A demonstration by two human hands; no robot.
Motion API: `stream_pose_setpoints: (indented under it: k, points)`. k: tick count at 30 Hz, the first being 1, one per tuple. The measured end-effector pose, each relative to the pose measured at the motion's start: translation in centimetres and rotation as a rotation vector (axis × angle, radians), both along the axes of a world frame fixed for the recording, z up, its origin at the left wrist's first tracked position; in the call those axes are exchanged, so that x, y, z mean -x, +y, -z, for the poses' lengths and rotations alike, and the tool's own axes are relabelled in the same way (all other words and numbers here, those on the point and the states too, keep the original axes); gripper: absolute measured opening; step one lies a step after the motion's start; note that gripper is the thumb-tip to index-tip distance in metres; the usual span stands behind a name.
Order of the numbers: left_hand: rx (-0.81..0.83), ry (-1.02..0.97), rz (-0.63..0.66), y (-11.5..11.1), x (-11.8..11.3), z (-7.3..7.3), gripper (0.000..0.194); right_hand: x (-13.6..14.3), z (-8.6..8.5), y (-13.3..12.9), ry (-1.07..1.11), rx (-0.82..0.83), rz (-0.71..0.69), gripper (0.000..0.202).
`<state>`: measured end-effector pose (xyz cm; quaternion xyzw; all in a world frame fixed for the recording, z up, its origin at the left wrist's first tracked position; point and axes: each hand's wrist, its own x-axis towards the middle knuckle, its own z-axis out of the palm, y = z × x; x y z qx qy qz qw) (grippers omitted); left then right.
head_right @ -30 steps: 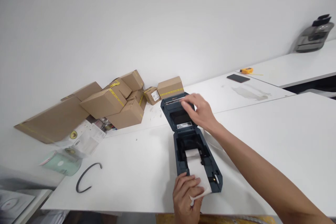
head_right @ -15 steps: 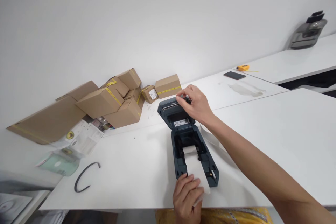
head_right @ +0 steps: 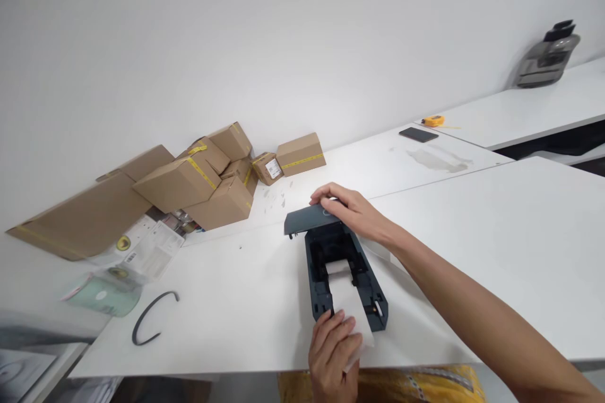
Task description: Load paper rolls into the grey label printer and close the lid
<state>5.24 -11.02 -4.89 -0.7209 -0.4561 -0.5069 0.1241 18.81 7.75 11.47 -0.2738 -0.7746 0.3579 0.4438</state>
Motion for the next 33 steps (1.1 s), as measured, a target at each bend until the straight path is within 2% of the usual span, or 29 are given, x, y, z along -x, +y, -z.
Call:
stream_pose_setpoints:
  k: [3, 7, 11, 14, 15, 16, 18, 20, 25, 33]
  points:
    - [-0.013, -0.03, -0.035, -0.5, -0.4, 0.2, 0.024, -1.2, 3.0, -2.6, -0.024, -0.217, -0.018, 0.029]
    - [-0.038, -0.039, -0.125, -1.2, -0.9, 0.9, 0.023, -2.5, 8.4, -6.4, -0.088, -0.482, 0.021, 0.038]
    - [-0.103, 0.074, -0.164, -1.7, -0.5, 2.0, 0.023, -3.1, 13.2, -9.0, -0.19, -0.588, 0.079, 0.049]
    - [-0.128, 0.151, -0.219, -1.8, 0.2, 2.9, 0.018, -3.2, 15.3, -9.9, -0.217, -0.59, 0.099, 0.05]
    - [-0.12, 0.158, -0.241, -1.6, 0.5, 3.1, 0.013, -3.2, 15.7, -10.0, -0.208, -0.578, 0.101, 0.049]
    - [-0.101, 0.161, -0.262, -1.4, 0.8, 3.2, 0.017, -3.2, 16.0, -10.2, -0.193, -0.562, 0.103, 0.048]
    - [-0.039, 0.182, -0.278, -0.8, 1.5, 3.4, 0.043, -3.0, 16.4, -10.3, -0.158, -0.527, 0.108, 0.047]
    - [0.007, 0.229, -0.246, -0.1, 2.3, 3.4, 0.054, -2.8, 16.6, -10.3, -0.123, -0.504, 0.114, 0.048]
    - [-0.027, 0.24, -0.173, 0.9, 3.5, 3.1, 0.038, -2.4, 17.1, -10.5, -0.072, -0.476, 0.137, 0.048]
    - [-0.02, 0.162, -0.127, 1.2, 3.2, 2.6, 0.029, -1.9, 17.8, -10.8, 0.002, -0.452, 0.202, 0.048]
